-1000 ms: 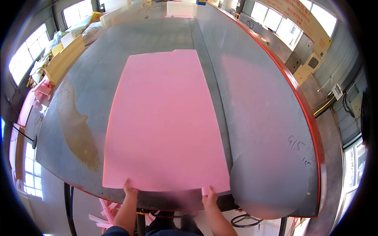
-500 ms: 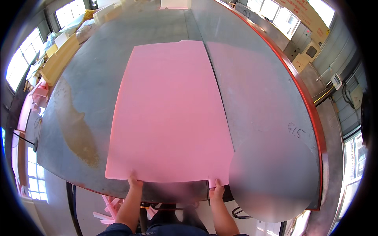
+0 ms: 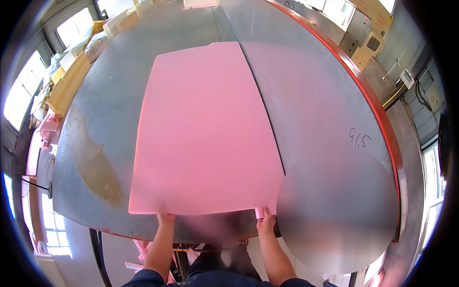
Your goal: The person cuts large pink foam sheets using a manual guillotine-style cutter in a workshop. They repeatedly position the sheets on the cutting table, align them with the blade, and press down the lever to slice the material. The cut pieces are then stacked on the floor.
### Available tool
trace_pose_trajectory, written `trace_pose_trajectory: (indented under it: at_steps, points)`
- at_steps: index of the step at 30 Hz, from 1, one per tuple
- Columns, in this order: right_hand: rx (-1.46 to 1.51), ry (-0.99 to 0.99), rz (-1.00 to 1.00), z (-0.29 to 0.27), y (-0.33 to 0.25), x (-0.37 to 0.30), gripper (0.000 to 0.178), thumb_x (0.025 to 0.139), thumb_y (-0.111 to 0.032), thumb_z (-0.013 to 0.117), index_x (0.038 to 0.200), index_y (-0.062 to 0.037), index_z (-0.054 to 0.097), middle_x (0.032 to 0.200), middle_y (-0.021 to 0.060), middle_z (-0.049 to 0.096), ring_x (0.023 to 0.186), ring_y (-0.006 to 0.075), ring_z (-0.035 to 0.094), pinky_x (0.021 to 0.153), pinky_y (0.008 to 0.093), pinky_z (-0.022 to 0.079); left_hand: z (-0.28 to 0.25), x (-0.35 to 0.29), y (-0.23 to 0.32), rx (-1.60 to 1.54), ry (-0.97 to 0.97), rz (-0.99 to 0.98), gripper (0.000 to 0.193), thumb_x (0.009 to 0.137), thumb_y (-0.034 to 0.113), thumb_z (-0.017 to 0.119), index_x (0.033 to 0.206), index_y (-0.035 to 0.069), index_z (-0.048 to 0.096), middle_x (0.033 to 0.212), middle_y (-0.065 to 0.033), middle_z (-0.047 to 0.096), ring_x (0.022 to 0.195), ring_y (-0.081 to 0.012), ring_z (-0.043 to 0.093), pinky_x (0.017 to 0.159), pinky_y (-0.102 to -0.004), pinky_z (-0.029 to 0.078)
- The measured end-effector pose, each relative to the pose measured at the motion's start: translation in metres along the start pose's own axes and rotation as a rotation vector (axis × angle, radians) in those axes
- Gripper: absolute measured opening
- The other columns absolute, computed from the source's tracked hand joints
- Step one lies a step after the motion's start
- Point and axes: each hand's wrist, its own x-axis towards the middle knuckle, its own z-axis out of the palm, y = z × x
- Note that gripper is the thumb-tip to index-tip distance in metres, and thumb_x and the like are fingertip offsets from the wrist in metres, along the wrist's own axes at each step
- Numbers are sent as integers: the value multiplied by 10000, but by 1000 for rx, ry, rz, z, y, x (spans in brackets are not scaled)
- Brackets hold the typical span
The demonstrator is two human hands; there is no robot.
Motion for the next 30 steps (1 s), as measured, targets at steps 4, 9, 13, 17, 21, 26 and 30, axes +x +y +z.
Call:
trace_pose_trajectory:
  at_steps: [4,9,13,17,21,26,30]
  points:
    - [13,18,-6,-14,3,-13,433,916,-3,623,1328,-27,493,1273,102,575,1149,264,589,997,372,510,-5,-16,1,39,57,29,447,983,292,583,1335,32,492,1290,-116,581,1208,-300,549,1047,-483,447]
    - [33,18,38,-3,-10,-15,388,927,-65,639,1300,-54,530,1233,86,604,1123,253,610,966,358,526,20,-34,18,43,-36,19,432,986,271,575,1338,36,490,1290,-109,581,1207,-294,549,1044,-484,447]
    - [27,64,52,-14,-8,-10,395,924,-91,653,1299,-65,533,1208,72,616,1095,246,622,934,372,539,16,-42,21,27,-108,35,416,981,246,581,1331,38,495,1286,-107,584,1206,-290,550,1040,-487,448]
    - [5,144,108,-18,-9,-13,385,919,-145,671,1273,-70,541,1184,64,623,1072,238,628,886,373,552,4,-40,9,26,-41,35,412,971,261,600,1311,46,515,1281,-105,588,1205,-288,551,1037,-481,452]
    - [-247,275,240,-11,-16,-17,403,920,-299,681,1225,-68,556,1168,66,624,1084,226,620,819,352,547,8,-39,8,52,85,-17,413,961,283,616,1294,54,533,1268,-103,595,1195,-284,557,1033,-476,456]
    - [-487,257,284,-20,-29,-19,459,938,-462,607,1096,-32,581,926,96,669,842,240,684,666,341,549,6,-38,8,45,-51,-11,417,953,286,630,1285,51,537,1245,-103,607,1176,-281,565,1025,-470,459]
    - [-643,252,309,-22,-29,-20,512,961,-517,534,901,-13,599,707,106,659,635,228,681,558,320,542,1,-35,8,57,28,-24,428,946,297,637,1287,56,538,1235,-98,611,1175,-283,565,1021,-462,461]
